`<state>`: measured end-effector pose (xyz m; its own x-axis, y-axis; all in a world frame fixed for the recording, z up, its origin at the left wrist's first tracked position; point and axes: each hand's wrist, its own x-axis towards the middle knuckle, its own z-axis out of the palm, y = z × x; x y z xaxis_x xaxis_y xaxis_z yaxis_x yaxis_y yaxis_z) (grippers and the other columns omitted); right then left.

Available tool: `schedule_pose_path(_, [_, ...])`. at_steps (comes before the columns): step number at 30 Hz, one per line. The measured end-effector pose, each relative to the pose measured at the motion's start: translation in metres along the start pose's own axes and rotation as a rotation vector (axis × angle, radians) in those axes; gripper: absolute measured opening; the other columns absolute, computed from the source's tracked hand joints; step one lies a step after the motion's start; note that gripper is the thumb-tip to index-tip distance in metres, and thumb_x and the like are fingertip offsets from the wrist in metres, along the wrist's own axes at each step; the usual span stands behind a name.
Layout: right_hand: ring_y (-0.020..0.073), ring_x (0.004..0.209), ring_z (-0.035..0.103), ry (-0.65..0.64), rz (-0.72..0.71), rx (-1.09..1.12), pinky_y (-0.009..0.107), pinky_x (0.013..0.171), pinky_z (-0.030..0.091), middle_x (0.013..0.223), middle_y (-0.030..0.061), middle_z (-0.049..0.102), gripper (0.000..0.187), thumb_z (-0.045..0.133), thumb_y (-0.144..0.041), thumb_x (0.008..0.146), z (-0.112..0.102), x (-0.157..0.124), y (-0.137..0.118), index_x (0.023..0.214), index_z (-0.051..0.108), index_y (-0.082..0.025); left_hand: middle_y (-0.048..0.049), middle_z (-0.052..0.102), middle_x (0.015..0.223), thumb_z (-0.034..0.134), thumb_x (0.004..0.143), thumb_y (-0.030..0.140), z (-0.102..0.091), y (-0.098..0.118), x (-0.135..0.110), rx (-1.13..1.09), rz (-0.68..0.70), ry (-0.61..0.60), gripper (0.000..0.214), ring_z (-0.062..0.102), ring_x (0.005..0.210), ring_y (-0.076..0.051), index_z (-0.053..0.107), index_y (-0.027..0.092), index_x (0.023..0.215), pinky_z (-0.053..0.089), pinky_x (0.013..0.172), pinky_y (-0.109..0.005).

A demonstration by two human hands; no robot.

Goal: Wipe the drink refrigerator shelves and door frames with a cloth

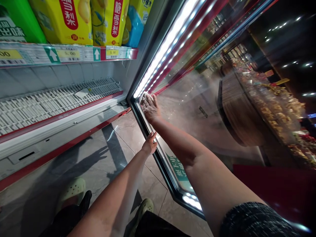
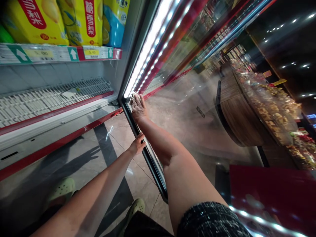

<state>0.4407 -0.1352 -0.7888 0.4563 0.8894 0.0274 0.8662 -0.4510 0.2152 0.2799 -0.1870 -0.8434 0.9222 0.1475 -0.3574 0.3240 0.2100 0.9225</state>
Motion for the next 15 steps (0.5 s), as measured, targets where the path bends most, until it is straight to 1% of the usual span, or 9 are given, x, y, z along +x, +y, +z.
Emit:
schedule_pose_path(2, [0.0270, 0.161, 0.017, -0.041, -0.008, -0.018, 0.055, 0.134, 0.002, 0.167, 0.0186, 0.032, 0.054, 0.035, -0.009, 0.100, 0.001, 0.003, -0.002, 0.152, 0.046, -0.001, -0.0071, 0.024, 0.172, 0.061, 0.079, 0.010, 0.002, 0.001, 0.002, 0.048, 0.019, -0.019, 0.074, 0.017, 0.161, -0.022, 0.051, 0.020, 0.152, 0.017, 0.131, -0.034])
schedule_pose_path(4, [0.0264, 0.159, 0.023, -0.098, -0.034, -0.024, 0.050, 0.134, 0.005, 0.164, 0.0183, 0.037, 0.052, 0.036, -0.008, 0.098, 0.003, 0.005, -0.004, 0.148, 0.052, -0.002, -0.0087, 0.018, 0.174, 0.062, 0.078, 0.010, 0.005, 0.001, 0.004, 0.084, 0.019, -0.039, 0.078, 0.014, 0.161, -0.023, 0.048, 0.019, 0.154, 0.017, 0.131, -0.034])
schedule_pose_path(6, [0.0262, 0.158, 0.027, -0.113, -0.048, -0.022, 0.050, 0.134, 0.006, 0.162, 0.0186, 0.041, 0.051, 0.037, -0.008, 0.098, 0.005, 0.011, -0.003, 0.145, 0.056, -0.003, -0.0089, 0.014, 0.175, 0.063, 0.078, 0.011, 0.008, -0.002, 0.004, 0.109, 0.003, -0.059, 0.083, 0.012, 0.162, -0.024, 0.043, 0.021, 0.157, 0.019, 0.130, -0.035])
schedule_pose_path(7, [0.0267, 0.158, 0.026, -0.106, -0.045, -0.023, 0.051, 0.134, 0.004, 0.163, 0.0194, 0.040, 0.051, 0.038, -0.009, 0.098, 0.006, 0.015, -0.002, 0.146, 0.055, -0.002, -0.0085, 0.012, 0.175, 0.064, 0.077, 0.012, 0.009, -0.004, 0.004, 0.118, -0.006, -0.068, 0.085, 0.011, 0.162, -0.024, 0.040, 0.022, 0.159, 0.020, 0.130, -0.035])
schedule_pose_path(9, [0.0276, 0.160, 0.021, -0.069, -0.025, -0.042, 0.056, 0.133, 0.000, 0.166, 0.0215, 0.033, 0.054, 0.035, -0.010, 0.099, 0.009, 0.024, 0.000, 0.150, 0.048, 0.000, -0.0076, 0.007, 0.175, 0.065, 0.077, 0.012, 0.011, -0.007, 0.003, 0.130, -0.012, -0.080, 0.090, 0.010, 0.162, -0.024, 0.035, 0.024, 0.161, 0.020, 0.130, -0.034])
schedule_pose_path(11, [0.0263, 0.161, 0.016, -0.035, -0.008, -0.071, 0.055, 0.132, -0.001, 0.167, 0.0228, 0.030, 0.057, 0.029, -0.007, 0.099, 0.017, 0.029, 0.000, 0.153, 0.042, 0.002, -0.0059, 0.004, 0.176, 0.065, 0.076, 0.011, 0.013, -0.009, 0.003, 0.134, -0.002, -0.085, 0.094, 0.011, 0.161, -0.024, 0.031, 0.026, 0.163, 0.021, 0.130, -0.034])
schedule_pose_path(13, [0.0232, 0.160, 0.020, -0.037, -0.024, -0.089, 0.050, 0.132, 0.002, 0.164, 0.0212, 0.037, 0.058, 0.027, -0.003, 0.096, 0.029, 0.027, -0.003, 0.151, 0.046, 0.002, -0.0039, 0.004, 0.176, 0.064, 0.076, 0.010, 0.014, -0.009, 0.002, 0.135, 0.006, -0.083, 0.095, 0.016, 0.161, -0.024, 0.030, 0.028, 0.163, 0.022, 0.130, -0.034])
schedule_pose_path(15, [0.0218, 0.157, 0.031, -0.062, -0.076, -0.090, 0.047, 0.133, 0.007, 0.158, 0.0180, 0.049, 0.056, 0.032, -0.004, 0.094, 0.041, 0.022, -0.006, 0.146, 0.055, -0.003, -0.0033, 0.007, 0.176, 0.064, 0.075, 0.008, 0.015, -0.009, 0.002, 0.134, 0.003, -0.081, 0.095, 0.021, 0.160, -0.026, 0.032, 0.029, 0.162, 0.023, 0.130, -0.034])
